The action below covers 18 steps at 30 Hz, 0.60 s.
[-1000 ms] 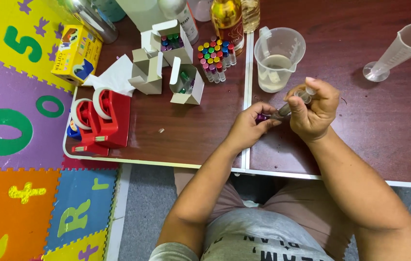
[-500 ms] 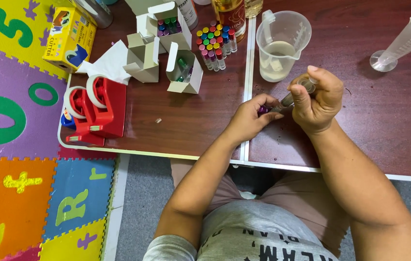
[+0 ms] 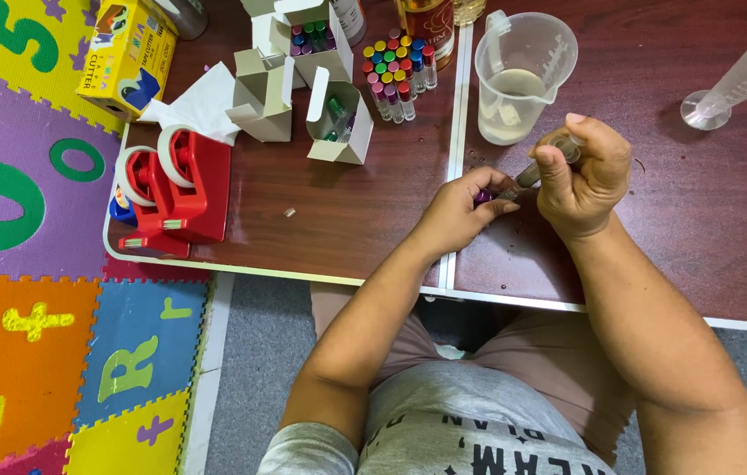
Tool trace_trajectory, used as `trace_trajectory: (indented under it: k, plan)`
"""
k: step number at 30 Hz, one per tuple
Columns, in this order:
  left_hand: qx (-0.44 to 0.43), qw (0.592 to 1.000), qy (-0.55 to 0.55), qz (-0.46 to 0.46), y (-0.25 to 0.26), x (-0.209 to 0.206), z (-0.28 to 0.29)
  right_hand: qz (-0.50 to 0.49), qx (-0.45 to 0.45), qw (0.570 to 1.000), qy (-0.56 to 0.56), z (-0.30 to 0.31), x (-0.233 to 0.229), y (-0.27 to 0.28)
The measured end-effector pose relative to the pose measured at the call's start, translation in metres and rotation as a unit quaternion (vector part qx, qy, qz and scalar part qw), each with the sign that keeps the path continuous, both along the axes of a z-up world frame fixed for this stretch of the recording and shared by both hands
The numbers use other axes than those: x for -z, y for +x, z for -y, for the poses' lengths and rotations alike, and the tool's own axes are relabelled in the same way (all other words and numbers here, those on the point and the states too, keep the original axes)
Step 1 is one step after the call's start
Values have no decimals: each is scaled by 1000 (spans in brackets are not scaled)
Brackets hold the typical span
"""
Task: Filling small vials with liquid using a syringe from a beaker in a workspace.
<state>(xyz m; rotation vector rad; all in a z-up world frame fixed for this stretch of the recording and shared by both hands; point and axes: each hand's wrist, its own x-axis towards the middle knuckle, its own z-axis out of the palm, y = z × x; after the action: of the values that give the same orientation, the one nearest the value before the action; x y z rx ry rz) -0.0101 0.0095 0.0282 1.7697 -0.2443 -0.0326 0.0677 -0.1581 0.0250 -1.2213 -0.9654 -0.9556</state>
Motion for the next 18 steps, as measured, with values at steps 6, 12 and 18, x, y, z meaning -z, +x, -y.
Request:
trace_trajectory:
  k: [6,12,18]
  plan:
    - [6,1000,5,3,0,-1,-1,6,1,1000,-3,1,2,1]
    - [2,1000,7,7,-1,-1,-1,8,9,1000,-6,1,1,2]
    - [2,1000,9,6,0,-1,-1,15,14,1000,-6,1,0,1]
